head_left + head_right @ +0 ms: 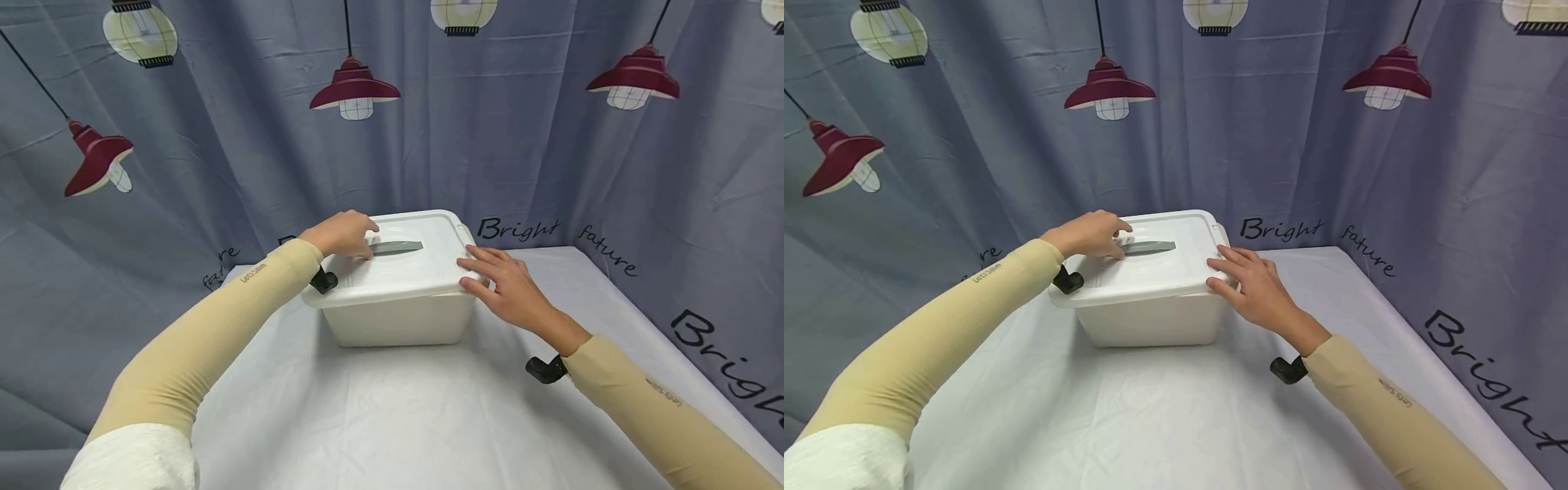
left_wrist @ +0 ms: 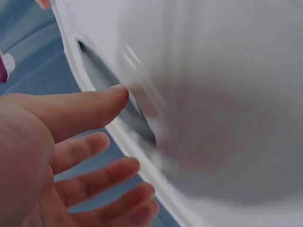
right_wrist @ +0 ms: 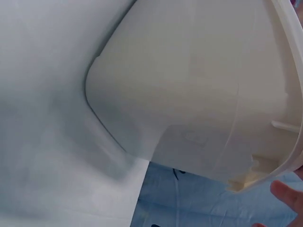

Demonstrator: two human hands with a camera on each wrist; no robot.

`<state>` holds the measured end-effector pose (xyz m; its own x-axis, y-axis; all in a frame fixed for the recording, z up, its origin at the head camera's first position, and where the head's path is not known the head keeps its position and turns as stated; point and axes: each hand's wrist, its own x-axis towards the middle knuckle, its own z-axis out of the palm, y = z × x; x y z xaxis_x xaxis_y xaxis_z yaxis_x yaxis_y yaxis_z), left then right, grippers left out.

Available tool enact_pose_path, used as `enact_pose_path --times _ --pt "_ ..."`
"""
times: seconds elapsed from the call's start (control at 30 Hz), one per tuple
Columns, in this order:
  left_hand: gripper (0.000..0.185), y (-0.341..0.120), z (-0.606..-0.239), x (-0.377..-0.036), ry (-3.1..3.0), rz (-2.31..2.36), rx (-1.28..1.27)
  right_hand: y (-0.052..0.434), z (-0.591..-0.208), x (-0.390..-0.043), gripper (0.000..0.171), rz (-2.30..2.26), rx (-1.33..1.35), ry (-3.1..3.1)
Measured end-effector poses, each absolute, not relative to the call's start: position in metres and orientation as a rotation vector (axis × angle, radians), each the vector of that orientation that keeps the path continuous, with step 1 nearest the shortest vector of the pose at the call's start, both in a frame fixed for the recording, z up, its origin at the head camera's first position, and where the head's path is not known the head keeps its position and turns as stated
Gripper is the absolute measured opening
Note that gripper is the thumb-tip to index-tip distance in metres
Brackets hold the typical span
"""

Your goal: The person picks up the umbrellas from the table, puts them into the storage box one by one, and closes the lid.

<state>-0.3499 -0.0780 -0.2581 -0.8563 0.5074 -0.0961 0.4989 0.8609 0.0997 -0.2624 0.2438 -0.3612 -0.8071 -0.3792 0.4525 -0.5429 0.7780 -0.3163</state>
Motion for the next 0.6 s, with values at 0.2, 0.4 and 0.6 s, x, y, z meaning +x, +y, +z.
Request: enact_pose_path --times 0.2,0.4,0.6 --pt "0.063 -0.118 -0.253 -0.335 3.043 0.135 0.667 0.244 -0.361 -0.260 0.047 0.632 0.640 -2.638" --pt "0.073 -0.152 -0.267 -0.314 3.099 0.222 0.503 0.244 -0.360 -0.260 0.047 0.619 0.614 -2.644" --pt "0.070 -0.173 -0.292 -0.301 3.111 0.350 0.424 0.241 -0.362 -0.257 0.050 0.621 0.588 -2.655"
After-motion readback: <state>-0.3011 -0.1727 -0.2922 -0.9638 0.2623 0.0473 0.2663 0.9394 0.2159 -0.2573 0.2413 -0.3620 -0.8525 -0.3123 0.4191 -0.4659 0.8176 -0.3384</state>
